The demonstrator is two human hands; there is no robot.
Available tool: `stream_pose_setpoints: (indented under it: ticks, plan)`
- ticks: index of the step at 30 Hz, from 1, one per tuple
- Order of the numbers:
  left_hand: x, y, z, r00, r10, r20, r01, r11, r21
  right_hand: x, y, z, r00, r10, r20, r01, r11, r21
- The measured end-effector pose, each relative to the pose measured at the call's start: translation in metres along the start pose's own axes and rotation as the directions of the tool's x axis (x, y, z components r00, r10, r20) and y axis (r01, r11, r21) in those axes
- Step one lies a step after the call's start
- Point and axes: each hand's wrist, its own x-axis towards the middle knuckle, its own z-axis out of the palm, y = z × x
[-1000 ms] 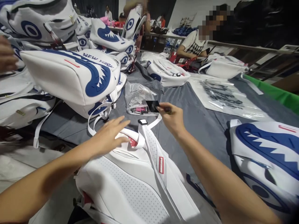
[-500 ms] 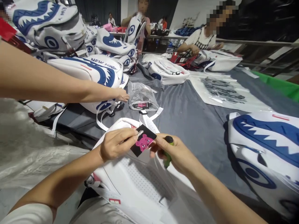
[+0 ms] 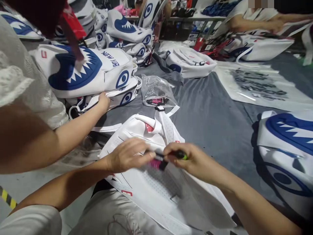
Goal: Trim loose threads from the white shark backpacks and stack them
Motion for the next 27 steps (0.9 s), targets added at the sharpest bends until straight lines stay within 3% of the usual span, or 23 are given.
stream_pose_setpoints:
  ticks: [1,3,5,7,10,13,16,18,20,22,24,27]
  plan:
    - [-0.005,-0.005,0.001,0.993,-0.106,0.056,0.101,0.991,0.085,0.001,0.003,-0.002,0.991,-0.021,-0.135,0.013,0.998,-0.064]
    - [-0.017,-0.015,0.004,0.935,-0.321,0.148,0.288,0.935,0.206,0.006,0.009,-0.003,0.922,-0.081,-0.379,0.005,0.981,-0.196]
    - [-0.029,-0.021,0.009,0.912,-0.374,0.168,0.338,0.918,0.207,0.014,0.012,0.002,0.865,-0.154,-0.478,-0.015,0.943,-0.332]
    - [-0.04,-0.025,0.013,0.943,-0.319,0.095,0.302,0.94,0.158,0.024,0.011,0.013,0.885,-0.185,-0.427,-0.025,0.897,-0.44]
    - [-0.05,-0.026,0.017,0.966,-0.259,-0.008,0.258,0.956,0.137,0.039,0.005,0.031,0.956,-0.089,-0.28,-0.097,0.804,-0.586]
    - [-0.055,-0.027,0.019,0.967,-0.256,-0.005,0.255,0.96,0.114,0.055,0.001,0.042,0.986,0.038,-0.162,-0.148,0.651,-0.744]
    - [-0.06,-0.025,0.018,0.964,-0.267,0.021,0.264,0.961,0.083,0.071,0.0,0.045,0.995,0.082,-0.055,-0.091,0.562,-0.822]
    - [-0.065,-0.023,0.018,0.913,-0.407,0.023,0.403,0.909,0.111,0.077,-0.003,0.045,0.995,0.104,0.007,-0.048,0.52,-0.853]
    - [-0.072,-0.022,0.018,0.788,-0.61,0.087,0.593,0.789,0.16,0.078,-0.009,0.047,0.989,0.131,0.069,-0.001,0.471,-0.882]
    - [-0.079,-0.023,0.019,0.66,-0.727,0.189,0.701,0.686,0.192,0.075,-0.016,0.05,0.988,0.135,0.081,0.018,0.416,-0.909]
    - [-0.084,-0.025,0.02,0.627,-0.742,0.237,0.718,0.669,0.194,0.073,-0.024,0.054,0.994,0.104,0.041,-0.004,0.399,-0.917]
    - [-0.09,-0.028,0.018,0.653,-0.73,0.201,0.711,0.682,0.169,0.085,-0.033,0.062,1.0,0.004,0.001,-0.001,0.483,-0.876]
